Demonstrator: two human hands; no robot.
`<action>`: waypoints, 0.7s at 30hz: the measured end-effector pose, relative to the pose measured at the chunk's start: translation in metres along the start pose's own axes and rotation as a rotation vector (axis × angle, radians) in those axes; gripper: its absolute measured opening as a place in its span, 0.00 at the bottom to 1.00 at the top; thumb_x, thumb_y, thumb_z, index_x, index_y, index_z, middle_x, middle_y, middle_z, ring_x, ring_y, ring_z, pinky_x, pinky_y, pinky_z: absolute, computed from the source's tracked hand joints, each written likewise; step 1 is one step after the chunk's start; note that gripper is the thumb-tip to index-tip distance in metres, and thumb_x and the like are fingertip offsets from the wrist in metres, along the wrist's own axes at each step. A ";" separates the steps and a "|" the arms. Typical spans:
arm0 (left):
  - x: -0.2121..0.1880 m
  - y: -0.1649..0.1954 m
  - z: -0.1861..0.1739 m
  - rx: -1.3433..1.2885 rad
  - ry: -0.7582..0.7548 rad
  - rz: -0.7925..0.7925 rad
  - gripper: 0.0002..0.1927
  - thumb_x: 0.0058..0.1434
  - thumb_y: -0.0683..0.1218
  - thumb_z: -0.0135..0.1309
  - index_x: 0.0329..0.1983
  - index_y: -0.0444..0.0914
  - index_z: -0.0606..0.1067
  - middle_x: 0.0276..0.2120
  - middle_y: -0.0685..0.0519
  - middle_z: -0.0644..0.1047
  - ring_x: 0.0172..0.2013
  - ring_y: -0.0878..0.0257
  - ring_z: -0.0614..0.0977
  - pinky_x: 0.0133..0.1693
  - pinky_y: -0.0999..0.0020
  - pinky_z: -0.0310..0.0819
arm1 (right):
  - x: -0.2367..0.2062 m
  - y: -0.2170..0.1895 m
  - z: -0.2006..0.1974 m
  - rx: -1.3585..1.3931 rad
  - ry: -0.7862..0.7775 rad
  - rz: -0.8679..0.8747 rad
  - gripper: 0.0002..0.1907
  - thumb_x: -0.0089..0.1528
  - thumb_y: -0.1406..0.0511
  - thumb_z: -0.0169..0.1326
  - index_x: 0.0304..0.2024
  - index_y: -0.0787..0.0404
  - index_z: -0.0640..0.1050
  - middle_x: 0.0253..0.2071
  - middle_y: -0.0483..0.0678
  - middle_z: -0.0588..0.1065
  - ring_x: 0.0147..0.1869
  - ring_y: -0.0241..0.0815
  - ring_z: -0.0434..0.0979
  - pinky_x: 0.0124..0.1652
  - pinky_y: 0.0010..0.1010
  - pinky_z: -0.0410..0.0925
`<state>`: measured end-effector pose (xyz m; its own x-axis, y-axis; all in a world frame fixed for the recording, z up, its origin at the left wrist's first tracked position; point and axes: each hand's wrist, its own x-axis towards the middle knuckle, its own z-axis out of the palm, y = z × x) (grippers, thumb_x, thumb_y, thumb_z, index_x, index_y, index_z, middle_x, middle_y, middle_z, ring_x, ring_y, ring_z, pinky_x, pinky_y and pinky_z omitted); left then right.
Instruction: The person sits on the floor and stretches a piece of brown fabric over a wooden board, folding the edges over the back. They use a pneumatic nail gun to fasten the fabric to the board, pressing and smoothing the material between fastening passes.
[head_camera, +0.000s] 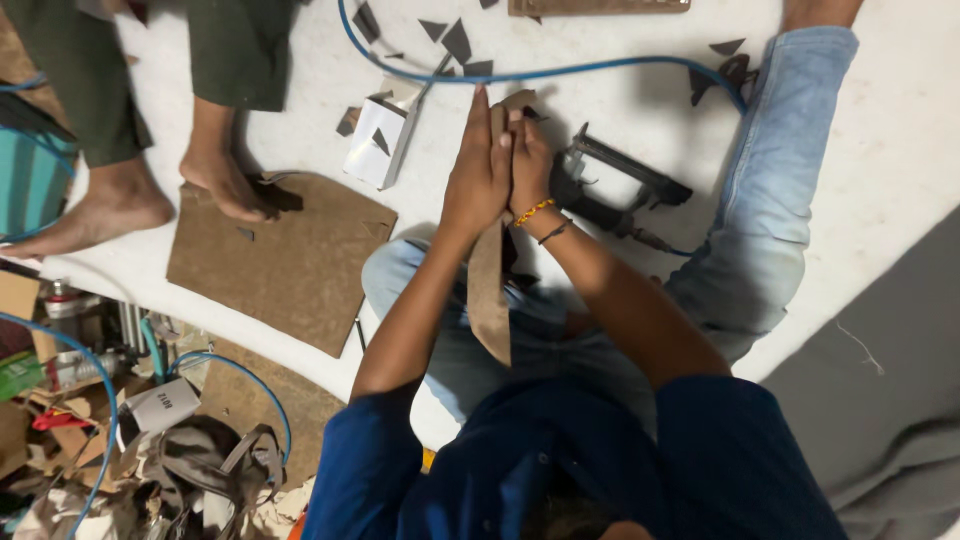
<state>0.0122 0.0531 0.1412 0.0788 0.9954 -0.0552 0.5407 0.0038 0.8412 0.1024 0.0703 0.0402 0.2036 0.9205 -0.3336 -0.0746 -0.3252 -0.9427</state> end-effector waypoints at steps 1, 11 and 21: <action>-0.005 0.005 -0.001 0.108 0.051 0.001 0.32 0.78 0.47 0.42 0.80 0.38 0.48 0.76 0.32 0.56 0.75 0.37 0.61 0.68 0.52 0.66 | 0.002 0.000 0.003 0.049 -0.032 0.007 0.21 0.74 0.56 0.43 0.44 0.65 0.79 0.33 0.47 0.79 0.37 0.33 0.74 0.41 0.29 0.70; -0.027 -0.018 -0.023 0.613 0.016 -0.286 0.41 0.66 0.44 0.50 0.79 0.54 0.46 0.55 0.28 0.71 0.31 0.33 0.81 0.33 0.44 0.78 | -0.006 0.005 0.046 0.139 -0.180 -0.102 0.18 0.74 0.59 0.49 0.37 0.66 0.78 0.31 0.46 0.70 0.36 0.31 0.64 0.37 0.30 0.65; -0.024 -0.026 -0.032 0.689 -0.050 -0.217 0.45 0.61 0.34 0.43 0.81 0.49 0.47 0.49 0.29 0.72 0.35 0.33 0.81 0.37 0.45 0.78 | -0.013 -0.019 -0.094 -0.845 -0.370 -0.613 0.15 0.72 0.57 0.60 0.40 0.62 0.75 0.36 0.53 0.75 0.41 0.56 0.76 0.39 0.46 0.70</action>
<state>-0.0301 0.0319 0.1380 -0.0610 0.9733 -0.2214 0.9522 0.1232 0.2794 0.1925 0.0439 0.0622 -0.3371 0.9382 0.0786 0.6579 0.2944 -0.6932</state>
